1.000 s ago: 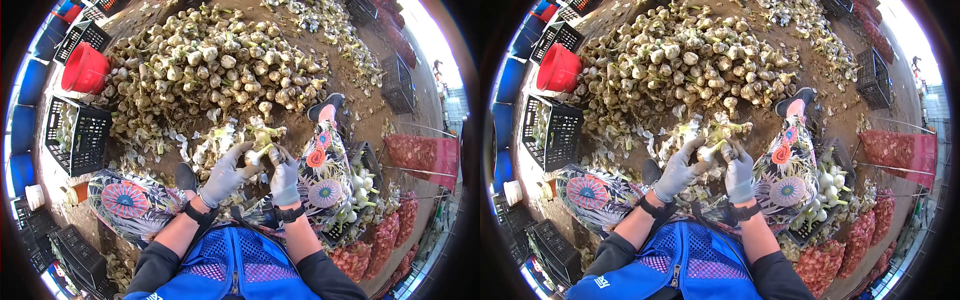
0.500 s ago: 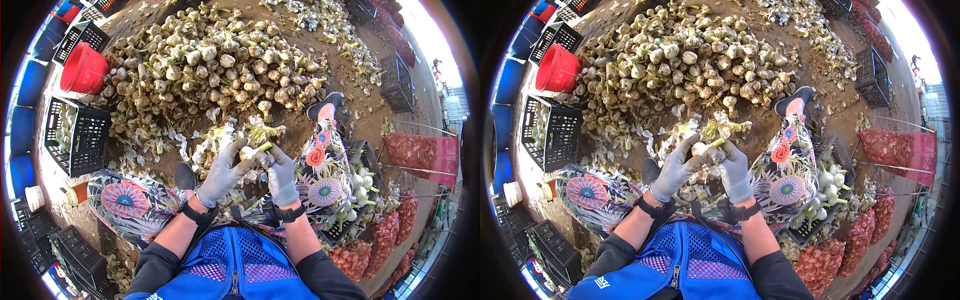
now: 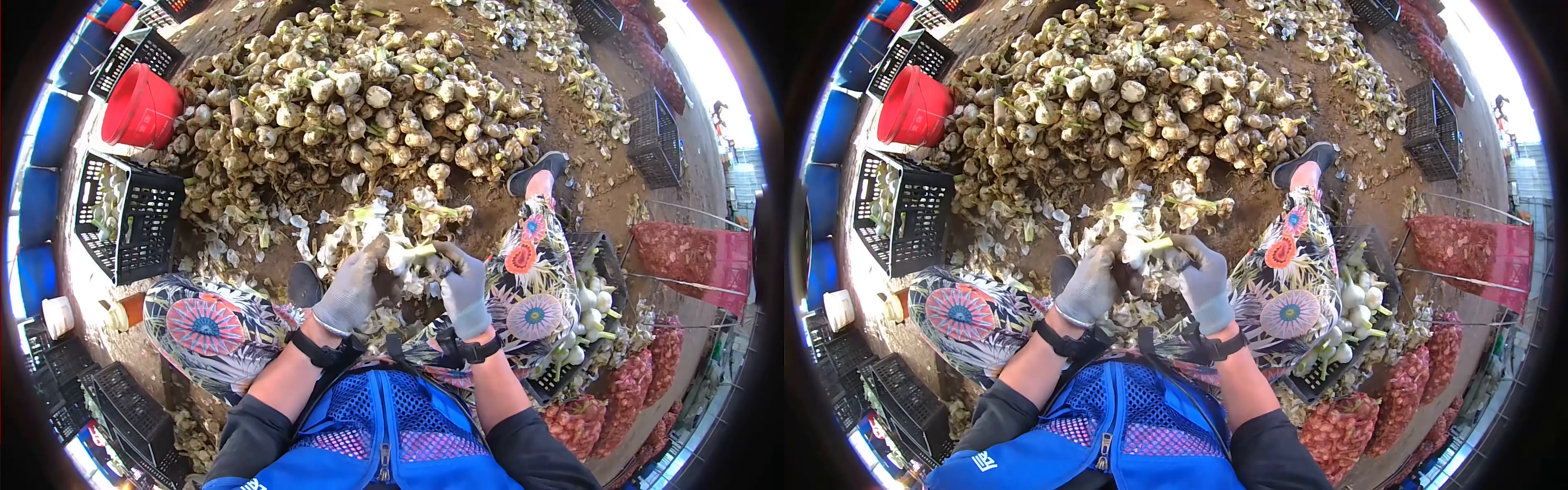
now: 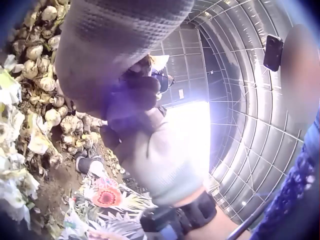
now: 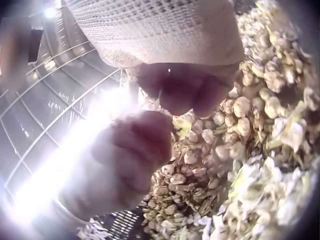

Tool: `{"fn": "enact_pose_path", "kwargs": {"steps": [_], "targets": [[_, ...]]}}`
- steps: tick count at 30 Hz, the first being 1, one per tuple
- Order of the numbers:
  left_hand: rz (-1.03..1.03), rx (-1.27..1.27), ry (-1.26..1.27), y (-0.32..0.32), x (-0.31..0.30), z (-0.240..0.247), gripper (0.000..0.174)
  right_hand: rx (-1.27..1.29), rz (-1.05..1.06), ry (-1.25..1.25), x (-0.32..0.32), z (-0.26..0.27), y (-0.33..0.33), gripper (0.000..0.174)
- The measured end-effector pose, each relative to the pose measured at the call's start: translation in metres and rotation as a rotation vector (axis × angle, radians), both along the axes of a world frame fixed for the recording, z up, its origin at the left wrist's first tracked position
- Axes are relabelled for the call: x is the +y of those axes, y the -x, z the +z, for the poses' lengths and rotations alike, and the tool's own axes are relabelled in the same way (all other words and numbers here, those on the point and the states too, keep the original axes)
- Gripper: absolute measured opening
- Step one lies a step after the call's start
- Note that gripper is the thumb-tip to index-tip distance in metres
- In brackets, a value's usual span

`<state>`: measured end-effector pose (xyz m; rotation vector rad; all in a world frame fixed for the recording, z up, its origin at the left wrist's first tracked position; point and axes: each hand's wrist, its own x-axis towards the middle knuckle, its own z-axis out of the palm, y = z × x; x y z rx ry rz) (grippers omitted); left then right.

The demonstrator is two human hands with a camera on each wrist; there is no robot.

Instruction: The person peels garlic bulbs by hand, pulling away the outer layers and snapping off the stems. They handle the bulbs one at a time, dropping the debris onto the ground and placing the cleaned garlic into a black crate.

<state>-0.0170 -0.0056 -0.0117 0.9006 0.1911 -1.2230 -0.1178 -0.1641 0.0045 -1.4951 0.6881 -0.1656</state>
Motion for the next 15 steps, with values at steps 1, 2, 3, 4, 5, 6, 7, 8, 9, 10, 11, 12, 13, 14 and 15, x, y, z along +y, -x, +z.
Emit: {"fn": "enact_pose_path", "kwargs": {"steps": [1,2,3,4,5,6,7,8,9,10,11,12,13,14,15], "targets": [[0.001,0.003,0.001,0.001,-0.001,-0.001,0.04,0.018,0.004,-0.114,0.001,-0.003,0.002,0.022],[0.027,-0.139,-0.058,0.004,-0.004,-0.001,0.039,0.038,0.005,-0.228,0.003,-0.004,0.004,0.019],[0.05,-0.283,-0.116,0.006,-0.006,-0.001,0.039,0.022,0.03,-0.233,0.005,-0.001,0.003,0.022],[0.071,-0.43,-0.172,0.007,-0.007,0.0,0.039,0.022,0.024,-0.232,0.007,-0.004,0.001,0.022],[0.03,-0.451,-0.182,0.007,-0.006,0.004,0.04,-0.003,0.009,-0.194,0.009,-0.007,-0.004,0.023],[0.027,-0.453,-0.181,0.006,-0.005,0.0,0.04,-0.029,-0.004,-0.157,0.012,-0.006,-0.008,0.023],[0.035,-0.425,-0.144,0.006,-0.003,-0.008,0.039,-0.042,-0.034,-0.253,0.013,-0.002,-0.008,0.021],[0.045,-0.397,-0.108,0.002,-0.002,-0.006,0.038,-0.045,-0.031,-0.254,0.013,0.001,-0.008,0.021],[0.049,-0.398,-0.112,0.0,0.002,-0.002,0.038,-0.03,0.019,-0.155,0.011,0.002,-0.008,0.02],[0.004,-0.295,-0.059,-0.003,0.006,0.003,0.037,-0.015,0.069,-0.054,0.011,0.002,-0.008,0.018],[-0.044,-0.192,-0.004,-0.006,0.007,0.01,0.036,-0.045,0.05,-0.016,0.012,-0.001,-0.008,0.023],[-0.044,-0.191,-0.004,-0.007,0.005,0.013,0.036,-0.044,0.05,-0.016,0.01,-0.006,-0.008,0.023],[-0.048,-0.106,-0.054,-0.006,0.002,0.015,0.038,-0.128,0.1,0.365,0.007,-0.012,-0.008,0.028],[-0.052,-0.02,-0.106,-0.006,-0.001,0.016,0.039,-0.209,0.148,0.745,0.003,-0.017,-0.008,0.032],[-0.057,0.106,-0.075,-0.008,-0.003,0.015,0.042,-0.263,0.188,0.772,-0.001,-0.02,-0.007,0.039]]}}
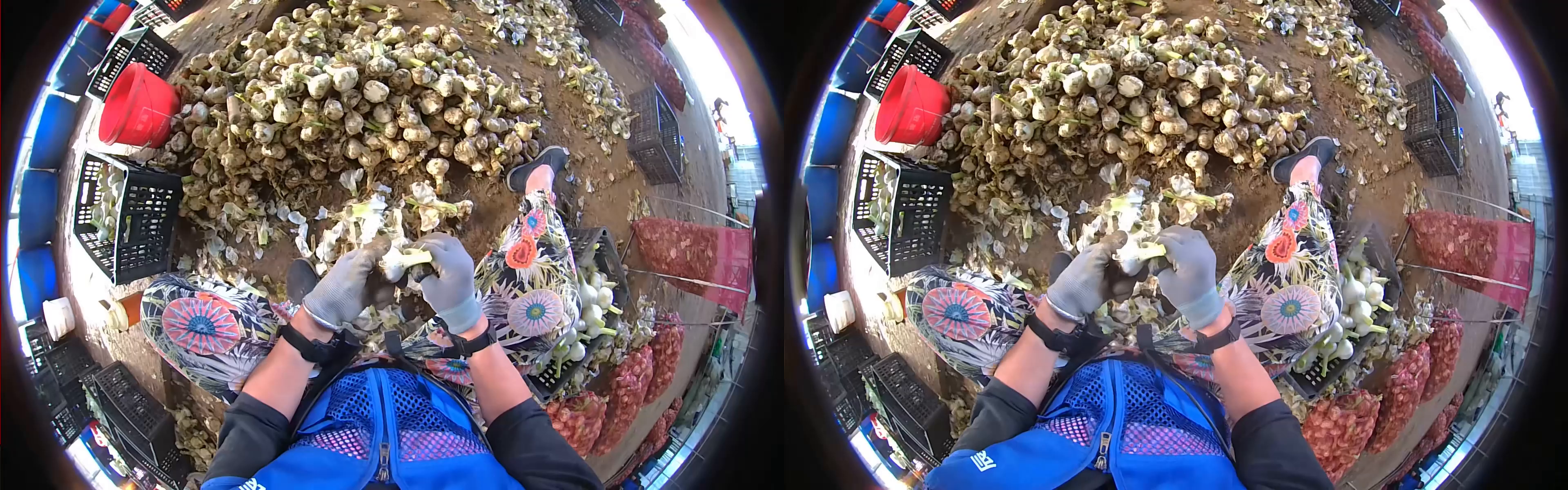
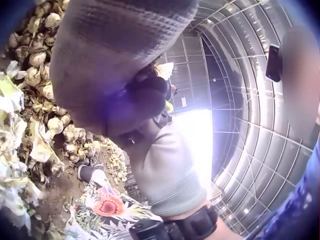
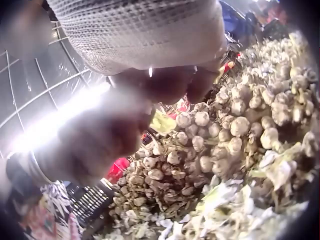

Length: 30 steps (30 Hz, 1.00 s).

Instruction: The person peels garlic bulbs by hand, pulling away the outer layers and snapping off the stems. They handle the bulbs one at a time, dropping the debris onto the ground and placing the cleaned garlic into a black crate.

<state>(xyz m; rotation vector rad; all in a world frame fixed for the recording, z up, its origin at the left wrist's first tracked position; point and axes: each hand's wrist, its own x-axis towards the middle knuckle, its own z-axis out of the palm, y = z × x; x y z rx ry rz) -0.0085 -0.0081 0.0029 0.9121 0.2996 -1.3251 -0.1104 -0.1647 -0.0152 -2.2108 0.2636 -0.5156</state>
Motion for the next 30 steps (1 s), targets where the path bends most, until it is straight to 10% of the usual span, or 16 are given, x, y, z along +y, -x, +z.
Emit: {"fn": "enact_pose_path", "kwargs": {"steps": [5,8,13,19,22,30], "targets": [[-0.212,0.153,0.117,0.002,0.008,-0.005,0.045,-0.039,0.108,0.183,-0.005,0.014,-0.001,0.042],[-0.194,0.029,0.157,0.01,0.006,-0.01,0.045,-0.055,0.1,-0.122,-0.006,-0.001,0.006,0.048],[-0.015,0.063,0.232,0.013,0.003,-0.019,0.042,0.206,-0.033,-1.332,0.003,0.02,0.026,0.042],[0.243,-0.348,-0.116,0.005,-0.003,-0.008,0.022,-0.105,-0.059,-1.426,0.005,0.007,0.018,0.038],[0.178,-0.562,-0.114,0.001,0.01,0.004,0.025,-0.158,-0.348,-1.415,-0.014,-0.012,0.03,0.02],[-0.192,-0.769,-0.069,0.004,-0.004,0.033,0.036,-0.209,-0.211,-1.696,-0.004,0.009,0.034,0.036]]}}
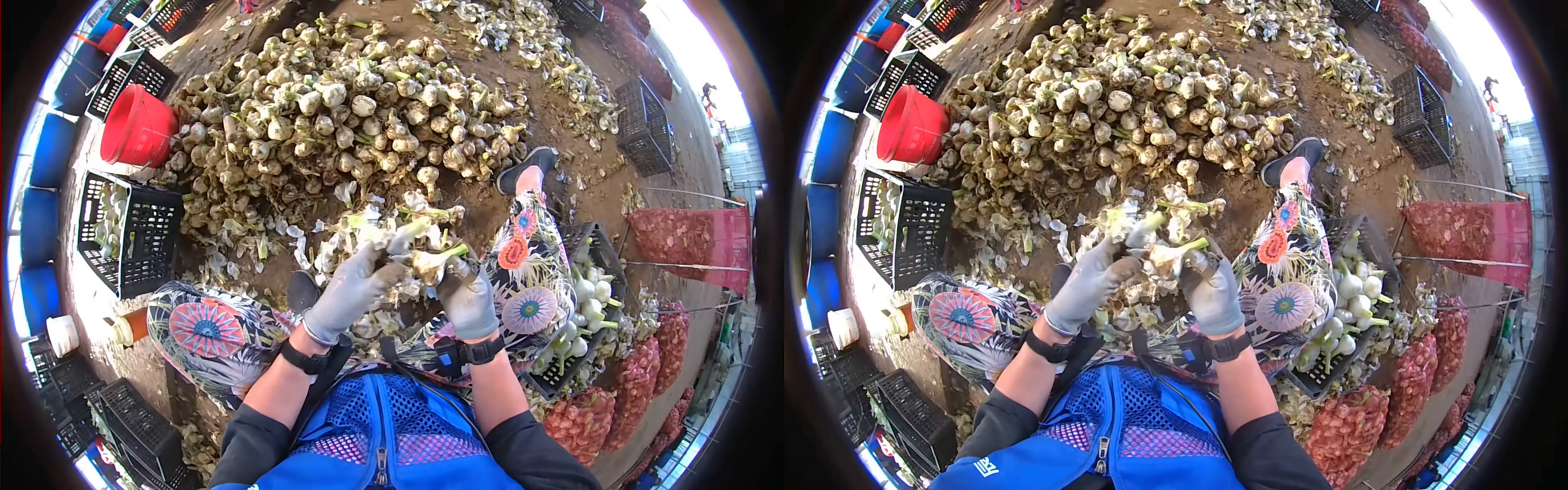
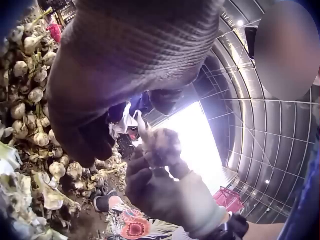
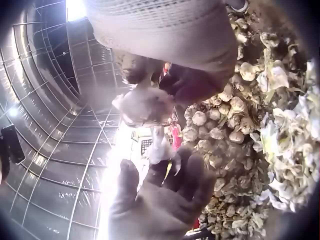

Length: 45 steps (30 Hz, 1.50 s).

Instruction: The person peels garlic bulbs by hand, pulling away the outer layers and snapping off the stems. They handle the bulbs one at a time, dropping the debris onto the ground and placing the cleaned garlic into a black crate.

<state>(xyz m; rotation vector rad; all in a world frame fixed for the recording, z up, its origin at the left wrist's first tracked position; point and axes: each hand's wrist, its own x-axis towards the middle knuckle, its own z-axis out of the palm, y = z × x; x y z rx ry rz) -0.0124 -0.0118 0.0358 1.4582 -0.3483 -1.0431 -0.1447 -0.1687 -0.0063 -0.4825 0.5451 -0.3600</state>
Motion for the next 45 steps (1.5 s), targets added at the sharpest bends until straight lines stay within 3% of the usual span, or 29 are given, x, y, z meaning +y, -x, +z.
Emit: {"fn": "enact_pose_path", "kwargs": {"steps": [4,5,7,9,10,12,13,15,16,17,19,20,21,23,24,25,27,29,30,33,34,37,39,41,43,45], "targets": [[-0.01,0.021,0.036,0.009,-0.003,0.0,0.021,-0.175,0.045,-0.002,0.001,-0.013,-0.001,0.029],[-0.036,0.029,0.056,0.009,-0.003,0.004,0.019,0.004,-0.024,-0.052,-0.003,-0.026,0.003,0.025],[-0.157,0.055,0.016,0.021,0.005,-0.003,0.021,0.073,0.021,0.11,-0.016,-0.033,0.009,0.022],[-0.188,0.039,0.059,0.013,0.009,0.004,0.02,0.091,-0.117,-0.011,-0.015,-0.023,0.007,0.022],[-0.189,0.044,0.056,0.01,0.01,-0.001,0.02,0.063,-0.089,0.006,-0.015,-0.018,0.01,0.025],[-0.076,-0.037,-0.222,0.006,0.006,-0.02,0.024,0.038,-0.069,0.028,-0.017,-0.012,0.014,0.028],[-0.078,-0.035,-0.223,0.007,0.002,-0.028,0.024,0.033,-0.035,0.0,-0.016,-0.011,0.013,0.03],[0.138,-0.177,0.054,0.008,-0.01,-0.029,0.027,0.027,0.002,-0.034,-0.013,-0.011,0.011,0.033],[0.024,-0.003,-0.012,0.003,-0.004,-0.024,0.028,0.03,0.054,0.027,-0.011,-0.012,0.01,0.034],[0.026,0.0,-0.016,0.001,-0.005,-0.021,0.028,0.033,0.107,0.089,-0.009,-0.01,0.008,0.035],[-0.067,-0.082,0.067,-0.001,-0.008,-0.017,0.014,0.068,0.06,0.106,-0.002,-0.005,0.0,0.029],[-0.044,-0.254,0.043,0.0,-0.011,-0.013,0.015,0.032,0.04,0.056,-0.003,-0.008,-0.004,0.027],[-0.042,-0.251,0.044,0.001,-0.01,-0.009,0.015,-0.003,0.021,0.008,-0.004,-0.011,-0.006,0.026],[-0.2,-0.23,-0.048,0.01,-0.004,-0.003,0.019,0.11,-0.024,0.044,-0.013,-0.032,-0.001,0.028],[-0.296,-0.232,0.047,0.017,0.0,-0.003,0.021,0.063,-0.046,-0.04,-0.016,-0.03,0.001,0.028],[-0.453,-0.374,-0.06,0.023,0.002,-0.009,0.02,0.015,-0.067,-0.125,-0.016,-0.027,0.001,0.028],[-0.53,-0.41,-0.135,0.023,0.003,-0.016,0.019,0.061,-0.144,-0.081,-0.017,-0.023,-0.004,0.03],[-0.262,-0.234,-0.202,0.019,0.0,-0.017,0.026,0.142,-0.043,0.118,-0.015,-0.007,0.001,0.033],[-0.066,-0.136,-0.065,0.019,-0.002,-0.02,0.03,0.177,-0.011,0.112,-0.015,-0.001,0.001,0.031],[-0.028,-0.373,0.0,0.0,-0.013,-0.013,0.029,0.206,0.013,0.269,-0.008,0.004,-0.004,0.027],[-0.123,-0.453,-0.079,-0.006,-0.014,-0.007,0.032,0.287,0.083,0.284,-0.007,0.011,-0.003,0.023],[-0.062,-0.601,0.044,0.0,-0.011,-0.03,0.031,0.294,0.019,0.329,-0.004,0.004,-0.009,0.022],[-0.089,-0.708,0.05,0.006,-0.006,-0.02,0.027,0.28,0.021,0.272,-0.009,0.003,-0.008,0.023],[-0.283,-0.727,-0.143,0.017,0.003,-0.032,0.021,0.278,-0.096,0.247,-0.011,0.007,-0.01,0.026],[-0.282,-0.637,-0.149,0.022,0.007,-0.039,0.023,0.298,-0.093,0.307,-0.013,0.007,-0.009,0.026],[-0.09,-0.12,-0.217,0.017,0.003,-0.036,0.027,0.298,0.008,0.569,-0.013,0.01,-0.009,0.025]]}}
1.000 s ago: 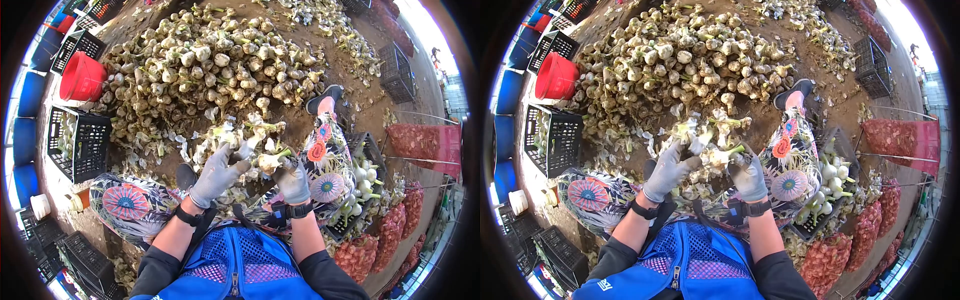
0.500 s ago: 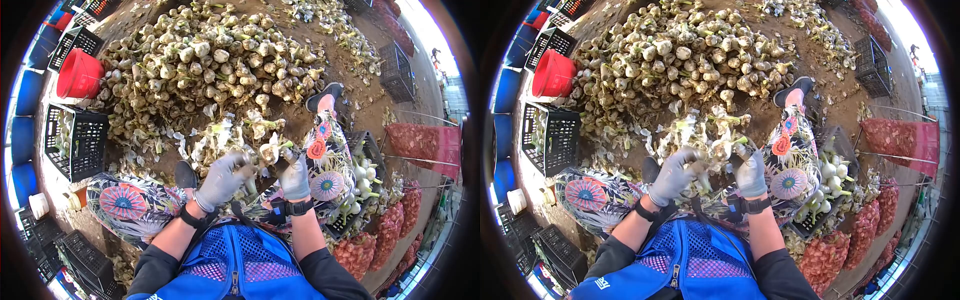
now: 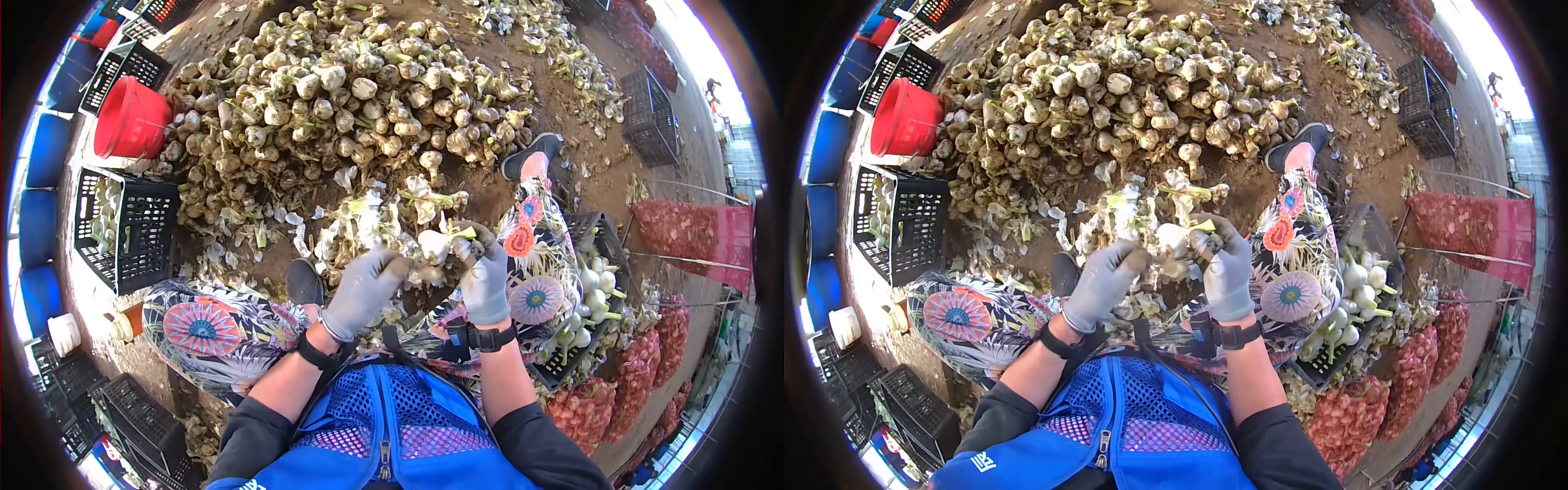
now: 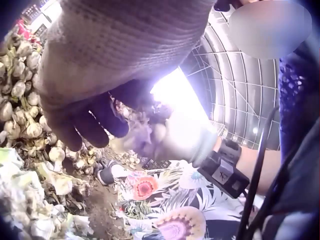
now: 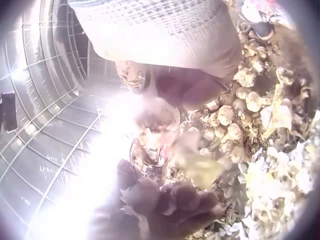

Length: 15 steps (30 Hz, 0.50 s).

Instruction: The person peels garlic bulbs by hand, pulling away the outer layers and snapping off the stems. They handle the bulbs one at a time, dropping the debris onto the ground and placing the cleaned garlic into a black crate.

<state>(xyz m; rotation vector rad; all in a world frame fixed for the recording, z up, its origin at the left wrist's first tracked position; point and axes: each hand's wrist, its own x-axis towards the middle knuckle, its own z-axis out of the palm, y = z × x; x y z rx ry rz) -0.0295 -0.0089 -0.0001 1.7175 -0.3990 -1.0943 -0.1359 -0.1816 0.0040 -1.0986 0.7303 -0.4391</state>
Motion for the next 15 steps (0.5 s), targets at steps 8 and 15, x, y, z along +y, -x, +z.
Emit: {"fn": "enact_pose_path", "kwargs": {"steps": [8,15], "targets": [[0.153,0.197,0.337,-0.004,-0.02,0.02,0.049,0.048,0.094,0.066,0.019,0.01,-0.01,0.026],[0.14,0.003,0.266,-0.003,-0.017,0.02,0.047,0.057,0.007,0.0,0.023,-0.003,-0.011,0.027]]}}
